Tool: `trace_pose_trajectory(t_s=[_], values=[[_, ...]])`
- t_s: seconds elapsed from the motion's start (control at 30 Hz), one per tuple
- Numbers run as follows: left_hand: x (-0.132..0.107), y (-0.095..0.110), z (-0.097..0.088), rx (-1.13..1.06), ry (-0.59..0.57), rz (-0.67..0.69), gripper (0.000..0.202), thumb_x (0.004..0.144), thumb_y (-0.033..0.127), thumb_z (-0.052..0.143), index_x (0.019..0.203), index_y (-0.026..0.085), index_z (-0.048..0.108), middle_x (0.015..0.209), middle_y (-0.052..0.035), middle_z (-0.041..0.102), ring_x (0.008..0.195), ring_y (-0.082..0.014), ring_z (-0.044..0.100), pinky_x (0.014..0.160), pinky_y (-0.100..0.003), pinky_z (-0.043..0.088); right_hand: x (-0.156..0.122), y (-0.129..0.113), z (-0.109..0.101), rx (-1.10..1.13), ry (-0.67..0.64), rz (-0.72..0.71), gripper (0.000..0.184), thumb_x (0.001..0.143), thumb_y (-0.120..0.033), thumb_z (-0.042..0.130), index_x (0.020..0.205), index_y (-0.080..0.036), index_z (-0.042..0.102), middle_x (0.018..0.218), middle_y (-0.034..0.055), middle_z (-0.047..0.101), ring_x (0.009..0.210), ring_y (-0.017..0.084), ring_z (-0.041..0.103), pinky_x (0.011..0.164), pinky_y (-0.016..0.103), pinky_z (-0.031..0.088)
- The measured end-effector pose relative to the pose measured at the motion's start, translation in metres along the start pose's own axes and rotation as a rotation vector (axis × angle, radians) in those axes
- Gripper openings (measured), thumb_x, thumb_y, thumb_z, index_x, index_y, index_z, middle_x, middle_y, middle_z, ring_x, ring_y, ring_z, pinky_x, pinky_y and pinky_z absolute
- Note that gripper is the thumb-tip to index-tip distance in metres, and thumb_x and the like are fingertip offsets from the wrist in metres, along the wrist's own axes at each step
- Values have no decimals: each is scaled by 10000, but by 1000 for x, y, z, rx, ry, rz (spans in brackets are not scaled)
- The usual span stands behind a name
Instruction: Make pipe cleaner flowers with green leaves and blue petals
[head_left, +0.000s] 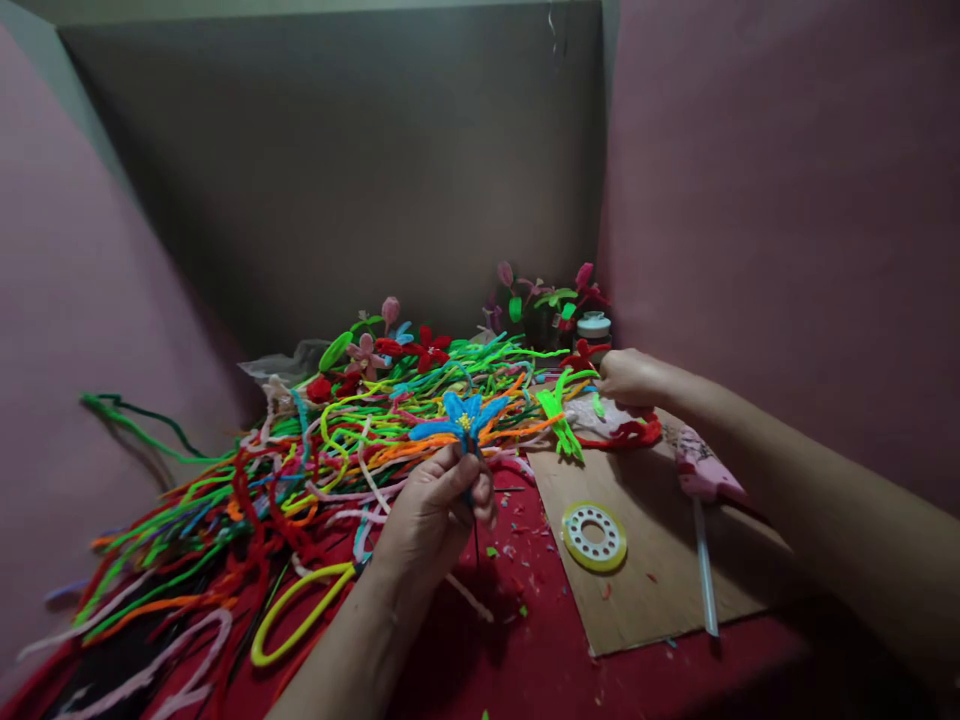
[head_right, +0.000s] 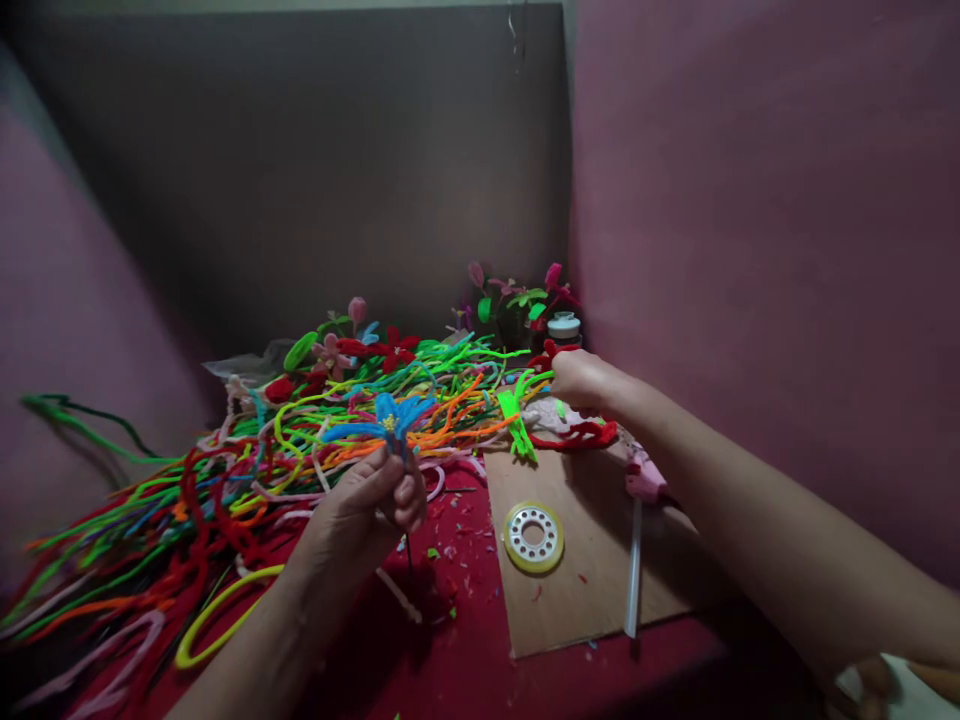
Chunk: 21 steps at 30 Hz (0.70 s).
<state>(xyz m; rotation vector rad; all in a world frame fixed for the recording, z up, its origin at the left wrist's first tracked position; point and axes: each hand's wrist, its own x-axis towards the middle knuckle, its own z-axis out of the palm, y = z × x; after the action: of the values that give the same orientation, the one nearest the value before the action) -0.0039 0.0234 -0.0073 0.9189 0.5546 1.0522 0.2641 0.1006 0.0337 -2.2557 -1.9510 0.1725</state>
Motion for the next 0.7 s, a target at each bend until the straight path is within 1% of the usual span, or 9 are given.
trace_pose_trajectory(t_s=[0.07,0.2,0.3,0.4,0.43,0.5,0.53,0.6,0.7], values=[[1,-1,-2,-56,13,15,241,690,257,692,684,145,479,516,37,500,417,-57,454,424,-168,370,-10,2,-6,-16,94,-33,159,712,-169,537,747,-147,690,674,100,675,620,193,631,526,239,401],[1,-1,-3,-142,3,38,216,720,235,667,663,145,479,531,28,499,456,-63,475,438,-163,373,-21,2,-11,-17,277,-107,257,702,-145,520,896,-202,679,891,102,685,804,228,622,604,258,391],[0,2,-1,-163,-3,48,232,706,223,678,629,140,476,522,26,492,451,-64,473,432,-164,368,-23,1,-10,18,345,-167,271,666,-104,537,883,-194,673,874,105,680,784,241,615,591,272,379],[0,3,1,-182,-3,51,256,670,224,709,603,138,477,517,23,494,449,-70,472,429,-168,366,-26,-1,-9,92,443,-189,255,727,-129,509,945,-169,635,826,96,669,724,208,606,583,270,392],[0,3,0,-186,2,51,254,666,224,712,602,138,483,521,20,499,453,-72,475,434,-172,370,-28,-3,-8,189,463,-207,237,752,-152,499,956,-161,620,784,81,661,681,186,600,570,262,399],[1,2,-1,-192,20,51,228,670,222,710,619,139,503,537,17,512,465,-77,482,447,-180,379,-37,-8,-6,554,387,-297,174,758,-197,529,906,-160,613,663,31,627,573,141,571,533,243,414],[1,2,-1,-197,32,59,214,670,219,710,631,140,515,542,17,516,472,-78,487,458,-184,386,-42,-12,-5,795,287,-357,141,737,-208,568,860,-163,620,619,10,606,536,124,555,521,237,421],[2,2,-1,-205,72,93,201,652,217,726,656,139,541,558,15,534,499,-86,507,503,-205,422,-54,-21,0,1222,19,-452,109,678,-195,644,783,-168,640,625,-1,598,537,110,557,537,239,444],[0,3,2,-190,134,113,222,600,217,764,695,120,588,662,-21,614,607,-126,582,630,-268,488,-71,-37,11,1532,-298,-515,104,624,-129,670,719,-172,668,743,8,612,579,101,582,566,243,461]])
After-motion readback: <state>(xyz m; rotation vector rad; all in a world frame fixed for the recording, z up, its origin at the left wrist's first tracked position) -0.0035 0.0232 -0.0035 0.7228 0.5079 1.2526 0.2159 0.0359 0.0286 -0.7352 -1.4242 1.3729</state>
